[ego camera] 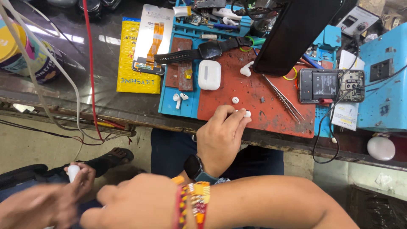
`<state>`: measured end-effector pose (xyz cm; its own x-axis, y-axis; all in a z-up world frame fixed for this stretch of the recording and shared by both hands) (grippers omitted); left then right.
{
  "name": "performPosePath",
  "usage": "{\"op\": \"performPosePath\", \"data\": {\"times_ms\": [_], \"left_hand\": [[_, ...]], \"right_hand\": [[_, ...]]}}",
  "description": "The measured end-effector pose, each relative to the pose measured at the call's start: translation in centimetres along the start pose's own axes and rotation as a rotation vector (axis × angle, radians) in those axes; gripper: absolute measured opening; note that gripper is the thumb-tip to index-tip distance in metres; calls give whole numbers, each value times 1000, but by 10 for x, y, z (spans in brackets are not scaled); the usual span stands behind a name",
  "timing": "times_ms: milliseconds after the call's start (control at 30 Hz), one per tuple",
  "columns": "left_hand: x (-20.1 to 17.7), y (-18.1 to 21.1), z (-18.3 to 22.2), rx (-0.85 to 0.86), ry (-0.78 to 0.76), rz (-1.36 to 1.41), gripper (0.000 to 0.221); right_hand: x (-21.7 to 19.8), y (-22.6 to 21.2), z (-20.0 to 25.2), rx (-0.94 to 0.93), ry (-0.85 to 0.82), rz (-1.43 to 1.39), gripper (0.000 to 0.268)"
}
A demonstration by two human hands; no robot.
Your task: The person disassembles a small wireless earbud using tweezers and a soldering iron, then attempts to reassemble the components within the plastic shell.
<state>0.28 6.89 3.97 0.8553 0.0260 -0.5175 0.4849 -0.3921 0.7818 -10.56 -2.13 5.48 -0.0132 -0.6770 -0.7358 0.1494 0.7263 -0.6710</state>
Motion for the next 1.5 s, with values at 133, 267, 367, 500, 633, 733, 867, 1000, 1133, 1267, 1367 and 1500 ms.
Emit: {"op": "performPosePath", "data": {"times_ms": [133, 267, 367, 500, 633, 733, 867, 1000, 1133, 1267, 1367, 1500], "left_hand": [[-1, 2, -2, 21, -2, -4, 17], [-1, 1, -1, 11, 2, 5, 18], [0, 1, -1, 14, 2, -8, 17], [0, 0, -1, 7, 1, 0, 17], [-1, 0, -1, 7, 0, 3, 17], [0, 0, -1, -1, -8, 0, 17], [-1, 1, -2, -9, -6, 1, 18], [-2, 2, -2, -23, 18, 6, 17], [-1, -1, -4, -75, 24, -10, 15], [-2, -1, -8, -38, -31, 40, 15], [-3, 2, -9, -47, -61, 17, 14], [2, 0, -13, -97, -75, 23, 14]], "right_hand": [[44, 14, -32, 231, 132, -147, 31], [47, -1, -29, -23, 296, 302, 12], [37, 7, -25, 30, 229, 188, 12], [19, 3, -22, 59, 223, 212, 12], [11, -2, -20, 3, 379, 280, 22], [12, -3, -14, -12, 356, 263, 10], [-2, -14, 7, -44, 338, 412, 18], [-27, -7, 66, 54, 253, 49, 21], [-63, 9, 142, 297, 444, -92, 48], [-83, 52, 205, 566, 557, -91, 26], [-96, 75, 240, 765, 600, 85, 26], [-103, 91, 259, 851, 562, 181, 27]]}}
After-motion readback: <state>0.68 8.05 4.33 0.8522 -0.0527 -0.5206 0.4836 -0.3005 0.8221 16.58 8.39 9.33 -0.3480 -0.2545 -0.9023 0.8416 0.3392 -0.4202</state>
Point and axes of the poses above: each hand's wrist, its own z-axis away from the middle knuckle, its own x-axis out of the palm, y = z × x, the point moved 7 cm from there along -z, towards the middle knuckle, and after that the axes turned 14 degrees about -y, right-handed, at the moved point
